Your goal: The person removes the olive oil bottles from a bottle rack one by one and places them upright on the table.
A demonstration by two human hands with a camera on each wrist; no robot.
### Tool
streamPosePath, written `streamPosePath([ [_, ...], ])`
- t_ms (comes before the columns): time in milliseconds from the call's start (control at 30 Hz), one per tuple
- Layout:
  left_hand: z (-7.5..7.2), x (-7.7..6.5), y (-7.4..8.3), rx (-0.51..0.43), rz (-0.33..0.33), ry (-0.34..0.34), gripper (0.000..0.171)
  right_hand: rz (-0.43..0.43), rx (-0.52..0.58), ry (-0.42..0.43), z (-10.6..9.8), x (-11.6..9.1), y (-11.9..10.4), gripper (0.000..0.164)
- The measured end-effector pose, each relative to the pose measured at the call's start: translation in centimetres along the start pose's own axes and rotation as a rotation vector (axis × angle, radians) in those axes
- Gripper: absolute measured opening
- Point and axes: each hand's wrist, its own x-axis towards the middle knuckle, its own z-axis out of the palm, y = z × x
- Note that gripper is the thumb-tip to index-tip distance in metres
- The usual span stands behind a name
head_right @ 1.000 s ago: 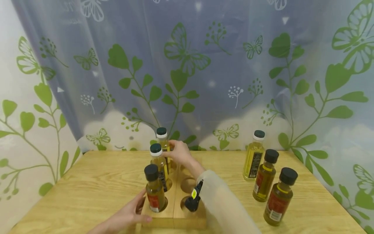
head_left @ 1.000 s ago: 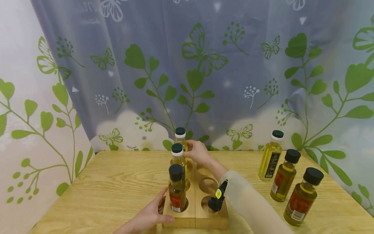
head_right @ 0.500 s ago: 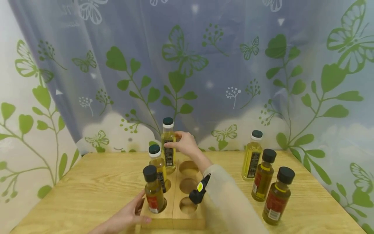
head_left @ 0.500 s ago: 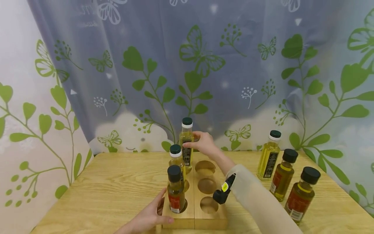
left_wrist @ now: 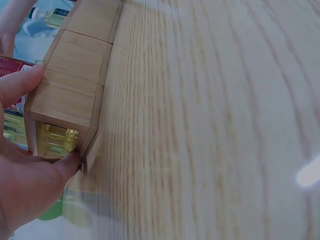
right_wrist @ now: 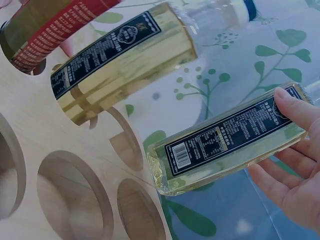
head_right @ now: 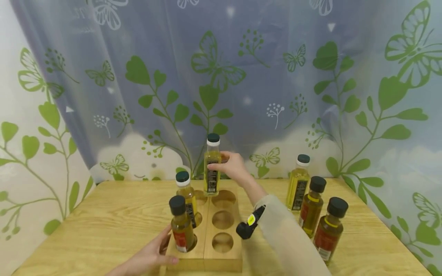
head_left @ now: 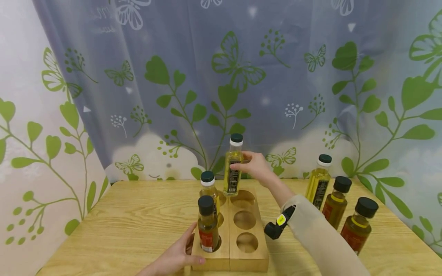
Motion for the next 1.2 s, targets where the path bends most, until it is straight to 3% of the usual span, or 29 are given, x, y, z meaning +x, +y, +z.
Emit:
streamPosePath([
  [367, -0.1, 0.0, -0.2, -0.027, -0.007, -0.009, 0.098, 0.010, 0.045, 0.010, -3.2, -1.6, 1.6, 0.082],
  [933, 0.1, 0.0, -0.2, -0.013, -0.012, -0.003, 0.099, 0.021, -0.001, 0.049, -6.8, -3.7, 4.6, 0.082],
  [1200, 0.0, -0.1, -0.1, 0.002, 0.005, -0.004, 0.099, 0.072, -0.038, 0.049, -7.7, -4.4, 6.3, 0.086],
])
